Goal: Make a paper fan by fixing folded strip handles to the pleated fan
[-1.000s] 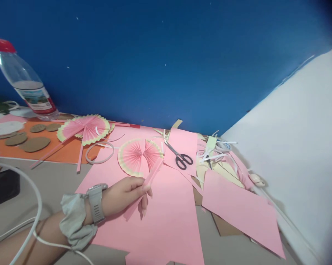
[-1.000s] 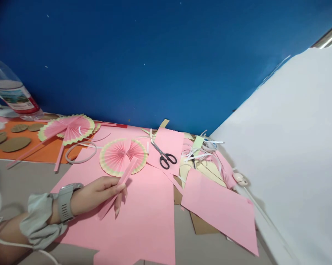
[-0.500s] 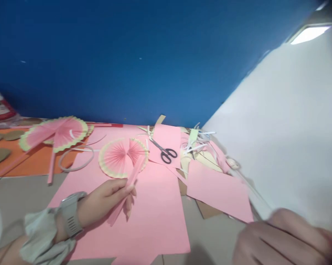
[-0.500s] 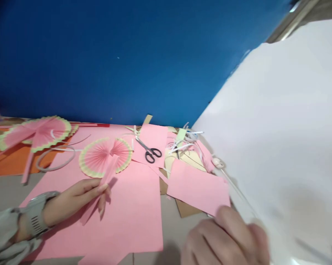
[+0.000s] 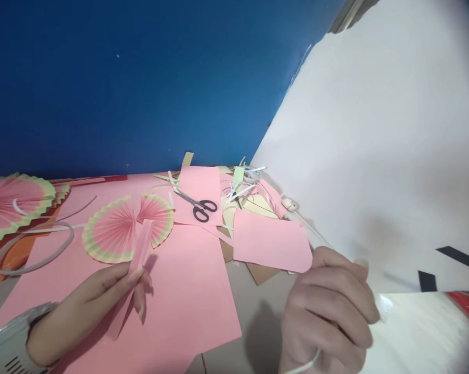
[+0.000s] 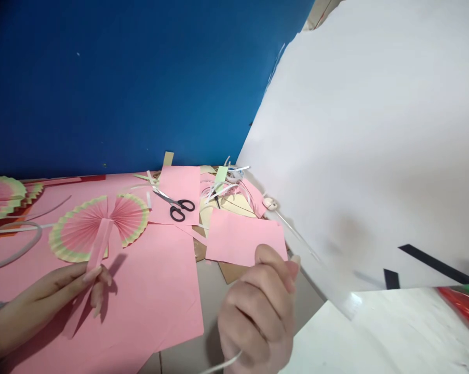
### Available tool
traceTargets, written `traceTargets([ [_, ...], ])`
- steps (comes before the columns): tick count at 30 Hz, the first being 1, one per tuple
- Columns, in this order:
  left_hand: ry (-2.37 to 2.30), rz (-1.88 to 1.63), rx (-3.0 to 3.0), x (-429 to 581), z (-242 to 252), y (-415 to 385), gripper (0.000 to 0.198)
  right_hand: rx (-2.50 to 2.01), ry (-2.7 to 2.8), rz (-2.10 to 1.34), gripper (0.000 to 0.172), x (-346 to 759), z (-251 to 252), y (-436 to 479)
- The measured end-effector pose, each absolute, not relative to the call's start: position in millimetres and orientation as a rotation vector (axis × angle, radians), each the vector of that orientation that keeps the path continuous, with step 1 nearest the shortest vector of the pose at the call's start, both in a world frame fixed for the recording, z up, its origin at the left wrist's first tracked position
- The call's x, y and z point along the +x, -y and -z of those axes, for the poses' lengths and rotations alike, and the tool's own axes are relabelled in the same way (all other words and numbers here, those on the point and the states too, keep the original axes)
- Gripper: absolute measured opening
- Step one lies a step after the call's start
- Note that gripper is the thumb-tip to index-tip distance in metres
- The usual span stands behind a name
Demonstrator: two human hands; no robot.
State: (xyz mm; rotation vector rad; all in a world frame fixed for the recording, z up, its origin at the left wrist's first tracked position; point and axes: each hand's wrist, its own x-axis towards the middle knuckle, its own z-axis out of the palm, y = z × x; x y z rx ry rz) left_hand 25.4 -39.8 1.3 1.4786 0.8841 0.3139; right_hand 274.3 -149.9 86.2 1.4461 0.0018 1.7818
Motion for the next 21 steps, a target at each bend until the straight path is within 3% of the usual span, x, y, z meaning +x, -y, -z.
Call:
traceTargets([
  [2,-0.888,-0.307,1.486,24.8,-0.8,39.4,0.045,0.624,0.113,-1.502,0.031,275.5,-85.7,149.7],
  [5,-0.885,-0.314,1.509,24.6,-1.0,39.0,0.045,0.129,0.283,-1.237,0.031,272.5,-85.6,148.8],
  [21,-0.880,-0.314,1.506,25.9,-2.5,40.3,0.042,-0.118,0.414,-1.092,0.027,273.1,-83.9,149.9],
])
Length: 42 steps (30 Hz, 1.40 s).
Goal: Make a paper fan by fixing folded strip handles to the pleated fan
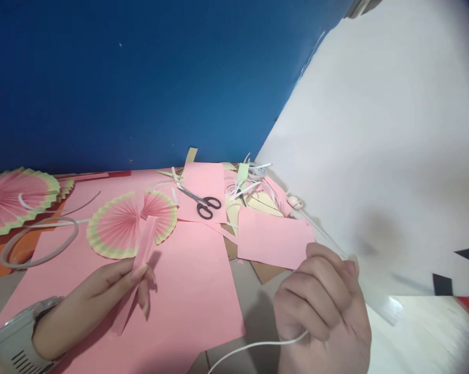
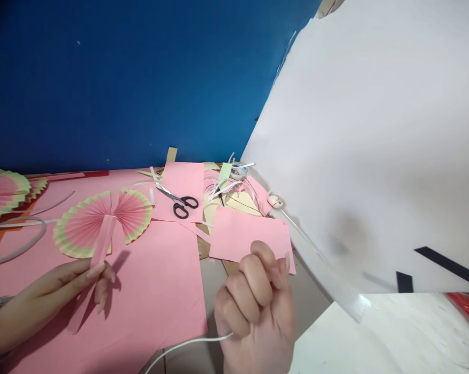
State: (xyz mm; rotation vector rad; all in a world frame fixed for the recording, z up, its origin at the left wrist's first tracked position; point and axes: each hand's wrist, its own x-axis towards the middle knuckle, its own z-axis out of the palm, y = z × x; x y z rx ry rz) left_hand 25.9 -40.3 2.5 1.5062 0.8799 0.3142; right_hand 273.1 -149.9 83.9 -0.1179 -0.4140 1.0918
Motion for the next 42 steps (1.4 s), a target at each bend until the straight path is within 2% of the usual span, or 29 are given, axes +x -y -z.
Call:
traceTargets([
  [4,-0.899,-0.315,1.509,29,-9,41,0.045,-0.443,0.432,-1.003,0.023,273,-83,154],
  [9,-0.904,-0.307,1.508,30,-11,40,0.045,-0.515,0.445,-0.978,0.013,273,-81,157],
  [22,-0.902,-0.299,1.501,30,-9,39,0.045,-0.505,0.498,-0.877,0.024,267,-86,154],
  [35,-0.949,-0.364,1.605,29,-1,42,0.049,-0.682,0.612,-0.831,0.040,266,-88,154],
  [39,-0.926,-0.352,1.560,29,-3,42,0.044,-0.635,0.677,-0.911,0.029,266,-93,157],
  [42,-0.926,-0.361,1.608,27,1,40,0.050,-0.614,0.698,-0.999,0.020,262,-98,164],
])
